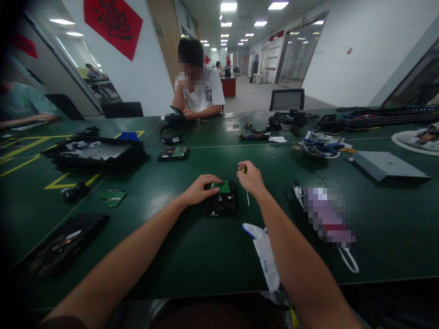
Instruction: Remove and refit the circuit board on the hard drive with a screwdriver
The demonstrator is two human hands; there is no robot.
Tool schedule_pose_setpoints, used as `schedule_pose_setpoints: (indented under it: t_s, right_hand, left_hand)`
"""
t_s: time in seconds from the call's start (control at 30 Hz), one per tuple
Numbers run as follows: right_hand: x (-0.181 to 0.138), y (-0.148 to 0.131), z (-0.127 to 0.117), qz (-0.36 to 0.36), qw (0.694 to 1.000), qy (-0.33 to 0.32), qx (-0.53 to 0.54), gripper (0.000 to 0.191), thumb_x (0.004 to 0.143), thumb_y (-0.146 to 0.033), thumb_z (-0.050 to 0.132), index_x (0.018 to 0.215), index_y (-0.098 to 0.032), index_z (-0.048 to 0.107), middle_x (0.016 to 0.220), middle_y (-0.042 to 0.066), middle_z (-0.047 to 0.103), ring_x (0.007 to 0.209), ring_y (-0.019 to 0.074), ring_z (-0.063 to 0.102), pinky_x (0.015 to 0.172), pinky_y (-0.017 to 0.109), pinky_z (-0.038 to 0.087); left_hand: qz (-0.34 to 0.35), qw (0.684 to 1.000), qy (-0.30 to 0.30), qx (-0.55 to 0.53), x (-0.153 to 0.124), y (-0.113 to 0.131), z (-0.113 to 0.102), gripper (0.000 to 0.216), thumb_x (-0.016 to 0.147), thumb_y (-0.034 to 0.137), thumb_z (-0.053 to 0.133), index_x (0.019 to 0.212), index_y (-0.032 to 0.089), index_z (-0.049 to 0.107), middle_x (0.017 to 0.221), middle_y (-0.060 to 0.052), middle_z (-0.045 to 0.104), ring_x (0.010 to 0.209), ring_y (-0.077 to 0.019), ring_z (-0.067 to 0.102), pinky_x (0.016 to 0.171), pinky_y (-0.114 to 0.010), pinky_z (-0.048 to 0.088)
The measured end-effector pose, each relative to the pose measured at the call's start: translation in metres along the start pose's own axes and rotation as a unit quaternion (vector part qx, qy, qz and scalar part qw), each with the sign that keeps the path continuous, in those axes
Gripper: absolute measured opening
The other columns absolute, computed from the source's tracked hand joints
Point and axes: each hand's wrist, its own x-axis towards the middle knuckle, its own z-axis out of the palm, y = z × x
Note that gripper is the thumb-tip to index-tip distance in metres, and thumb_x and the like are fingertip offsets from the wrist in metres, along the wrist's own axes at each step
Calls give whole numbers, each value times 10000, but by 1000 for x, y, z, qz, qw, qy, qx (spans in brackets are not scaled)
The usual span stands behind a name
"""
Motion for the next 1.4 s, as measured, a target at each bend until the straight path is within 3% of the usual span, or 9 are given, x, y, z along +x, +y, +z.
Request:
schedule_pose_setpoints:
  t_s: [0.07,0.13,0.27,0.4,0.73,0.97,1.4]
  right_hand:
    - [-4,-4,1,39,996,-33,-69,294,868,-173,597,1154,-197,662,1103,60,710,766,116,646,659,218,498]
    - [-8,-8,1,101,985,-106,-94,261,863,-171,627,1120,-175,671,1021,64,715,703,110,619,601,211,460]
    - [-13,-12,1,141,968,-198,-55,239,938,-252,593,1138,-138,657,772,33,678,535,109,547,452,221,378]
    - [-16,-13,-1,143,958,-249,-10,309,974,-307,605,1241,-154,617,724,3,636,529,99,532,437,204,355]
    - [-19,-17,0,130,954,-269,-8,373,959,-278,671,1316,-229,573,671,-54,555,507,78,489,438,188,335]
    - [-19,-17,0,129,953,-275,2,349,981,-285,638,1319,-226,573,684,-52,554,499,72,480,433,182,319]
    - [-19,-18,5,126,964,-227,-59,226,966,-207,554,1186,-182,600,606,-36,610,479,105,539,448,199,357]
  left_hand:
    - [1,1000,-1,-2,0,1,-1,350,927,383,705,1267,299,706,1363,-49,665,1301,-274,550,1150,-499,346]
    - [7,1000,-5,-5,0,3,-3,352,933,378,696,1276,300,699,1346,-45,674,1304,-270,550,1157,-491,340]
    - [-16,1000,-8,-6,0,7,-3,453,905,364,719,1349,307,654,1361,-53,664,1301,-284,551,1143,-492,361]
    - [-59,998,-1,3,1,9,-1,618,853,369,764,1439,302,580,1367,-69,658,1282,-308,556,1119,-503,389]
    - [-124,989,-23,75,8,18,-5,687,840,462,751,1455,224,560,1415,-119,617,1333,-354,513,1128,-504,398]
    - [-118,991,-38,58,11,19,-8,645,833,461,747,1381,152,602,1351,-147,599,1229,-298,613,1070,-400,486]
    - [-94,995,-22,-3,9,4,-2,621,822,452,779,1363,188,623,1326,-132,608,1193,-302,618,1054,-439,498]
